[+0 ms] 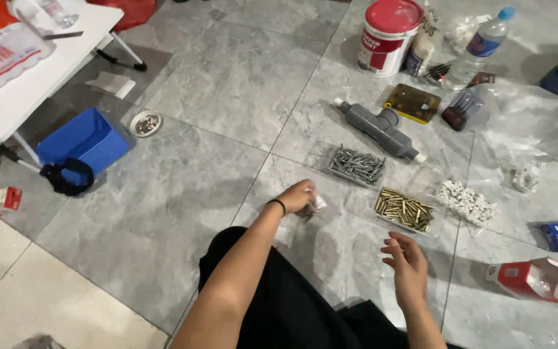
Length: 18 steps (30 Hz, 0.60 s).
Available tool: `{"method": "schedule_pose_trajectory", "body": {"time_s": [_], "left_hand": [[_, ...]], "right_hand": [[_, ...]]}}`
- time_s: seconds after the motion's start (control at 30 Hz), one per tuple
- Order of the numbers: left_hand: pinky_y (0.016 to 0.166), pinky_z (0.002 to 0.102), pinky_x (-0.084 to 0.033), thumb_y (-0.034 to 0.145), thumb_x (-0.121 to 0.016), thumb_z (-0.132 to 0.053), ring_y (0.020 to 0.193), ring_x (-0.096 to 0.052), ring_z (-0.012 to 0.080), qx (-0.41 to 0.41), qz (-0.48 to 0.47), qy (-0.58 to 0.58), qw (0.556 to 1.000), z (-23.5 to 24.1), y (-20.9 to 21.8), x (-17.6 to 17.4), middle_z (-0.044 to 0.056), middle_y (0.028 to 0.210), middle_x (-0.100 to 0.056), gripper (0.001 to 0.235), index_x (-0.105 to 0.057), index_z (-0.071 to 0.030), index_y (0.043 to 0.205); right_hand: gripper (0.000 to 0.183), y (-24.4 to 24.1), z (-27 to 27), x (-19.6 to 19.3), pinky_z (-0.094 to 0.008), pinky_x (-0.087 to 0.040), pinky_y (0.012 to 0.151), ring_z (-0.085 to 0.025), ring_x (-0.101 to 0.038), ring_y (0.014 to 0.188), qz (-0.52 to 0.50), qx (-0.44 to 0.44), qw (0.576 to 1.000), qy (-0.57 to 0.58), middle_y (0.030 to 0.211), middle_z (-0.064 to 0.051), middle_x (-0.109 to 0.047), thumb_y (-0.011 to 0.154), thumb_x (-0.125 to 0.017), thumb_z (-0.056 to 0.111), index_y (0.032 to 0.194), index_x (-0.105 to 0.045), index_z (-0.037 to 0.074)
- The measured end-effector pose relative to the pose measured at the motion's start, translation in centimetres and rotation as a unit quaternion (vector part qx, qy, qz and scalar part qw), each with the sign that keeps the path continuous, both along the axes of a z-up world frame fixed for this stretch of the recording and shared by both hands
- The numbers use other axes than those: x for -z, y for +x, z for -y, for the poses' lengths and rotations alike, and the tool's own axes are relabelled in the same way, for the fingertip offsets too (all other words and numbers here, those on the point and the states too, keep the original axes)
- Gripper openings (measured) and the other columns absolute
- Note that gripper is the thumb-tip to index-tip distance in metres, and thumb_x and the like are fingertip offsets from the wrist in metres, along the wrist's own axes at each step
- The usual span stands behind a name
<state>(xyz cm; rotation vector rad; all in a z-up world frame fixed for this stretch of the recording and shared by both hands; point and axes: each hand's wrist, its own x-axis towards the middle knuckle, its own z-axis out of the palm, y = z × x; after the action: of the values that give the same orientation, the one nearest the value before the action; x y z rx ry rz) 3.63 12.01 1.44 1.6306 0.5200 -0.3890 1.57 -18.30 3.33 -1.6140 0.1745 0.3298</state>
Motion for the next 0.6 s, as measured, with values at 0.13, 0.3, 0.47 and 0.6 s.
{"method": "schedule_pose_trajectory", "body": {"time_s": [0.13, 0.3, 0.47, 0.6], "left_hand": [[0.080, 0.042, -0.045, 0.102, -0.035, -0.020, 0.092, -0.056, 0.0262, 0.107, -0.169, 0.193, 0.961, -2.3, -0.9, 0.4, 0.015, 0.123, -0.060, 0.051, -0.037, -0.012, 0.152], [0.080, 0.040, -0.051, 0.094, -0.037, -0.007, 0.090, -0.065, 0.0274, 0.091, -0.221, 0.257, 0.936, -3.0, -1.0, 5.3, 0.012, 0.109, -0.071, 0.049, -0.056, -0.011, 0.139], [0.091, 0.039, -0.058, 0.090, -0.046, -0.031, 0.106, -0.072, 0.0255, 0.026, -0.134, 0.420, 0.897, -8.2, -0.1, 19.2, 0.002, 0.101, -0.077, 0.035, -0.077, -0.024, 0.105], [0.091, 0.037, -0.058, 0.090, -0.050, -0.034, 0.104, -0.072, 0.0249, 0.008, -0.149, 0.455, 0.878, -6.8, -1.2, 14.1, 0.001, 0.103, -0.075, 0.032, -0.075, -0.029, 0.108]], "right_hand": [[0.030, 0.7, 0.1, 0.8, -0.037, -0.053, 0.078, -0.026, -0.067, 0.093, -0.019, -0.019, 1.000, -0.005, 0.112, -0.015, -0.069, 0.097, -0.063, 0.023, 0.120, -0.069, 0.004], [0.025, 1.2, 0.8, 1.9, -0.037, -0.052, 0.076, -0.024, -0.069, 0.091, -0.019, -0.041, 0.999, -0.001, 0.105, -0.013, -0.072, 0.095, -0.066, 0.022, 0.115, -0.071, 0.007], [0.026, 0.8, 1.2, 2.4, -0.034, -0.057, 0.075, -0.024, -0.067, 0.089, 0.019, -0.055, 0.998, 0.024, 0.097, -0.015, -0.069, 0.096, -0.071, 0.014, 0.119, -0.072, 0.000], [0.024, 1.1, 1.8, 3.4, -0.035, -0.058, 0.075, -0.024, -0.068, 0.089, 0.026, -0.070, 0.997, 0.021, 0.095, -0.015, -0.069, 0.097, -0.071, 0.014, 0.117, -0.073, 0.001]]}}
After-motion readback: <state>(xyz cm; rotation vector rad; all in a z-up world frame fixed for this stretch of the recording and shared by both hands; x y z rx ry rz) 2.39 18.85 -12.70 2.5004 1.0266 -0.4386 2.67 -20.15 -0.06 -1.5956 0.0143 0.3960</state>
